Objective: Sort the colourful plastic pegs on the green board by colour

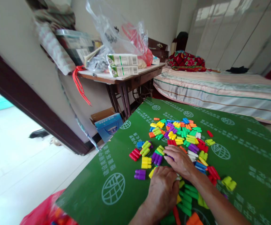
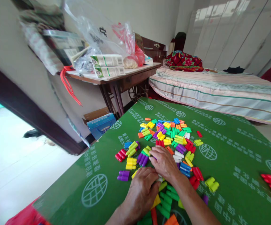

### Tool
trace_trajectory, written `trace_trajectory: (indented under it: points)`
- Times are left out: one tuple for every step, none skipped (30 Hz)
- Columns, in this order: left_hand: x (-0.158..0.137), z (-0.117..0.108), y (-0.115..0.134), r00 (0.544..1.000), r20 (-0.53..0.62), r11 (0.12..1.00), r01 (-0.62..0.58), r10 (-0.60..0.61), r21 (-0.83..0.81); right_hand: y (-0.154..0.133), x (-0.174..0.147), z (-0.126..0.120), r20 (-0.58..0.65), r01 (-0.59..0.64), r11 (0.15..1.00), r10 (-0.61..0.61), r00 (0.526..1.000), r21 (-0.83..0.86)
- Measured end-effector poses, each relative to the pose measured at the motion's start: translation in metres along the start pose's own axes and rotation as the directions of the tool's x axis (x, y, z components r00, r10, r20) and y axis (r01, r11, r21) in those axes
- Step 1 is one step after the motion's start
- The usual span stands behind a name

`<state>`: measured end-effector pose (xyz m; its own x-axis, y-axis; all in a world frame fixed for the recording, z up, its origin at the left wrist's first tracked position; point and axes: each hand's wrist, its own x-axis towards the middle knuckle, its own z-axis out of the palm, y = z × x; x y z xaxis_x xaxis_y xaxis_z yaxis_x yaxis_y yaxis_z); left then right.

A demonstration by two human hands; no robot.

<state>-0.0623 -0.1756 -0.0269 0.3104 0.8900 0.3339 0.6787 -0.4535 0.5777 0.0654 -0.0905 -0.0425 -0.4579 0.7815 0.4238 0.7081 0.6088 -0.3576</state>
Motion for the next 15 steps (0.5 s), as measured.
trace_trajectory:
  points:
    - [0.0,0.0,0.0,1.0,0.002,1.0,0.001,-0.001,-0.003,0.0,-0.005,-0.003,-0.01,-0.002,1.0,0.002,1.0,-0.002]
    - [0.0,0.0,0.0,1.0,0.003,1.0,-0.001,0.001,-0.008,0.001,-0.01,-0.007,-0.023,-0.005,1.0,0.005,1.0,-0.003]
    - [0.0,0.001,0.0,1.0,0.002,1.0,-0.007,0.007,-0.013,0.001,-0.015,-0.01,-0.039,-0.011,1.0,0.011,0.999,0.0]
    - [0.0,0.001,0.001,1.0,-0.001,1.0,-0.013,0.013,-0.017,0.002,-0.021,-0.014,-0.058,-0.018,1.0,0.018,0.998,0.006]
    - [0.0,0.001,0.001,1.0,-0.005,1.0,-0.02,0.02,-0.02,0.003,-0.026,-0.018,-0.078,-0.027,1.0,0.028,0.997,0.014]
    - [0.0,0.001,0.001,1.0,-0.008,0.999,-0.026,0.026,-0.021,0.004,-0.032,-0.022,-0.098,-0.04,0.999,0.043,0.994,0.023]
    - [0.0,0.0,0.002,0.999,-0.01,0.999,-0.03,0.03,-0.021,0.005,-0.037,-0.027,-0.112,-0.056,0.998,0.059,0.992,0.031]
    - [0.001,-0.001,0.002,0.999,-0.01,0.999,-0.035,0.034,-0.019,0.007,-0.043,-0.031,-0.123,-0.075,0.997,0.079,0.989,0.035]
    - [0.001,-0.003,0.003,0.999,-0.007,0.999,-0.038,0.038,-0.017,0.008,-0.049,-0.036,-0.135,-0.1,0.994,0.104,0.985,0.038]
    - [0.001,-0.005,0.004,0.999,-0.005,0.999,-0.039,0.039,-0.012,0.01,-0.055,-0.04,-0.149,-0.128,0.991,0.133,0.98,0.039]
    - [0.002,-0.007,0.005,0.999,-0.004,0.999,-0.037,0.037,-0.006,0.012,-0.062,-0.044,-0.162,-0.158,0.987,0.162,0.973,0.039]
    - [0.002,-0.01,0.007,0.999,-0.001,0.999,-0.034,0.034,0.001,0.014,-0.068,-0.048,-0.178,-0.187,0.982,0.191,0.965,0.037]
    - [0.003,-0.013,0.008,1.0,0.005,1.0,-0.03,0.03,0.009,0.016,-0.075,-0.051,-0.196,-0.216,0.976,0.218,0.956,0.034]
    - [0.003,-0.016,0.01,1.0,0.014,0.999,-0.027,0.027,0.017,0.018,-0.083,-0.053,-0.214,-0.242,0.97,0.242,0.946,0.03]
    - [0.003,-0.019,0.013,0.999,0.026,0.999,-0.027,0.027,0.027,0.02,-0.09,-0.055,-0.228,-0.263,0.964,0.262,0.938,0.027]
